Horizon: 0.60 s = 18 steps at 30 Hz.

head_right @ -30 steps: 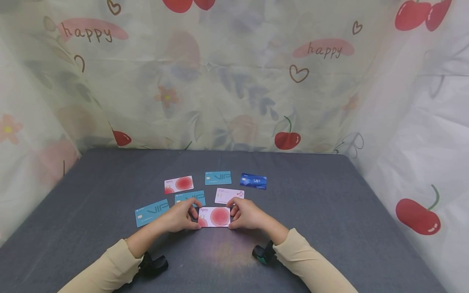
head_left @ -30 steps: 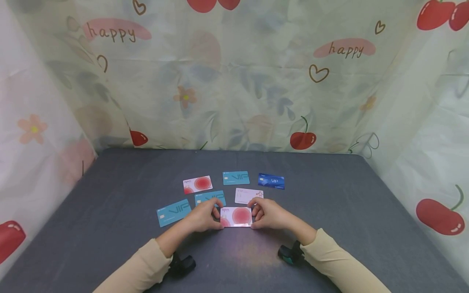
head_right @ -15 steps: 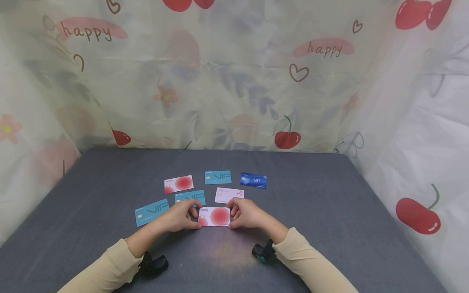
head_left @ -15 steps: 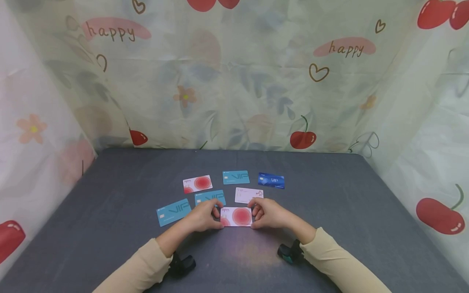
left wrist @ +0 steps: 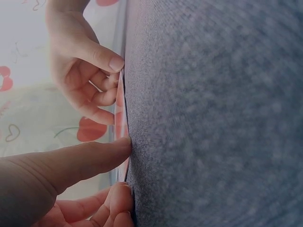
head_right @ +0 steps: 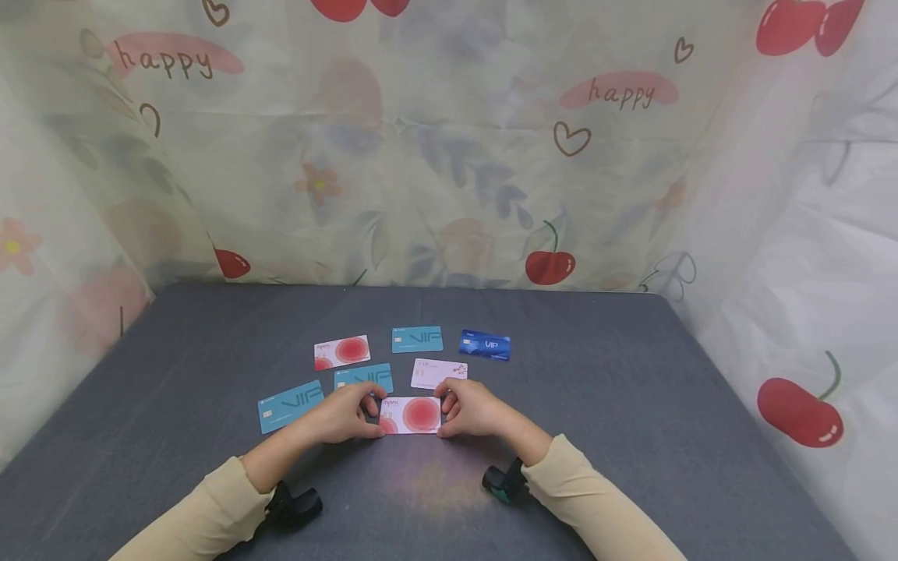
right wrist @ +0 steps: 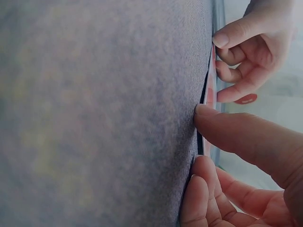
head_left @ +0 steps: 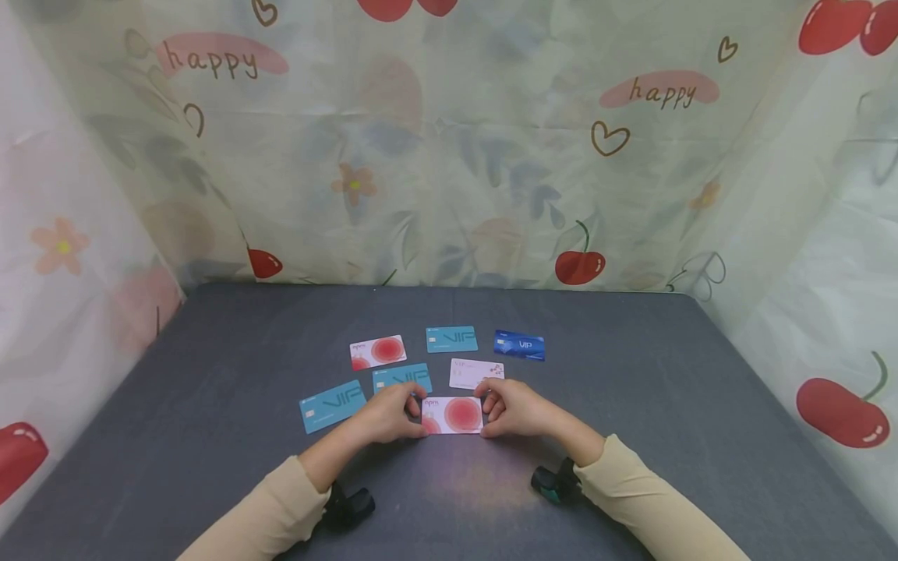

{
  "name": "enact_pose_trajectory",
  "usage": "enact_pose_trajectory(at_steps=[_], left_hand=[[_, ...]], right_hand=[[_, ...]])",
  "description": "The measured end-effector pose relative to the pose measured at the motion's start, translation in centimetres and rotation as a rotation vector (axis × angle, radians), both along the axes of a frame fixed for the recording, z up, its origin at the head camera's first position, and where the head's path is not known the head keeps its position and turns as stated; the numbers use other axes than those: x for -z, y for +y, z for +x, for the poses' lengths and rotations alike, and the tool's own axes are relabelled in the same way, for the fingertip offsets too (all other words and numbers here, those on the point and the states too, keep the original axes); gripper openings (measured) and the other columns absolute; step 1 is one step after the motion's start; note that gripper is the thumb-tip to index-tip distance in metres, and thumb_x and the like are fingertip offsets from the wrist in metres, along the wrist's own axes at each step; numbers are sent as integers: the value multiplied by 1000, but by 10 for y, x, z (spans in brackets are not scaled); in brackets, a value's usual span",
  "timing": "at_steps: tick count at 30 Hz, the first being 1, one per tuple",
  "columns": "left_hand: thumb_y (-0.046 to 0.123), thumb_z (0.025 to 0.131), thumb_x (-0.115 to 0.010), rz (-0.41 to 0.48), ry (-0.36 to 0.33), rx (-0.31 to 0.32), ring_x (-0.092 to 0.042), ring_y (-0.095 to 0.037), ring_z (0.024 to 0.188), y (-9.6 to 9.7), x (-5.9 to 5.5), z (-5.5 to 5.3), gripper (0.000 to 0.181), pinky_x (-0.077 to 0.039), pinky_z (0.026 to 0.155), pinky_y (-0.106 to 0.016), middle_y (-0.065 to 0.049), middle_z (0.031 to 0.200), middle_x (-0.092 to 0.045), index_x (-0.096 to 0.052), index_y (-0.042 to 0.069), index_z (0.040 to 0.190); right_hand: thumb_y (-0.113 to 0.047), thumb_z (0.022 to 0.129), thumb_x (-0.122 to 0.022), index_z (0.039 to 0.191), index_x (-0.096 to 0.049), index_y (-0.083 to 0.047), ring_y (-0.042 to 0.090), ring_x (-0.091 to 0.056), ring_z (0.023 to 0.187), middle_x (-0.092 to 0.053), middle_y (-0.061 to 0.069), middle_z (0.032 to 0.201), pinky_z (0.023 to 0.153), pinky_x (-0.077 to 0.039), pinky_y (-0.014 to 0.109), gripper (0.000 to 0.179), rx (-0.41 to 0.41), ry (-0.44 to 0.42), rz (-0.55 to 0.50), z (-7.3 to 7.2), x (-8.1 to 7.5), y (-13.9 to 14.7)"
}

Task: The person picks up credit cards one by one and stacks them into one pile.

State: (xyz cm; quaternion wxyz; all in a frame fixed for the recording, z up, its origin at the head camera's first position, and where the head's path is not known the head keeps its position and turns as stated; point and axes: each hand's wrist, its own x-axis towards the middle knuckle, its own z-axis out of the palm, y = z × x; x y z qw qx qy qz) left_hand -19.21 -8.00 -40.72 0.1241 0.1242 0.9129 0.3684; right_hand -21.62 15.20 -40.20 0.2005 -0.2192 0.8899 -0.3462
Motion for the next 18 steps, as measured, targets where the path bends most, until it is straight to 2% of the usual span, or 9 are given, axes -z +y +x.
enact_pose_trajectory(at_steps=[18], left_hand=[[10, 72, -78, 11, 5, 11, -47, -14, 65, 0, -1, 0, 46, -43, 54, -22, -5, 78, -54, -58, 1, 113]], right_hand=[[-8, 71, -78, 113, -55, -1, 13, -53, 74, -56, 7, 86, 70, -51, 24, 48, 16, -14, 6, -1, 1, 0]])
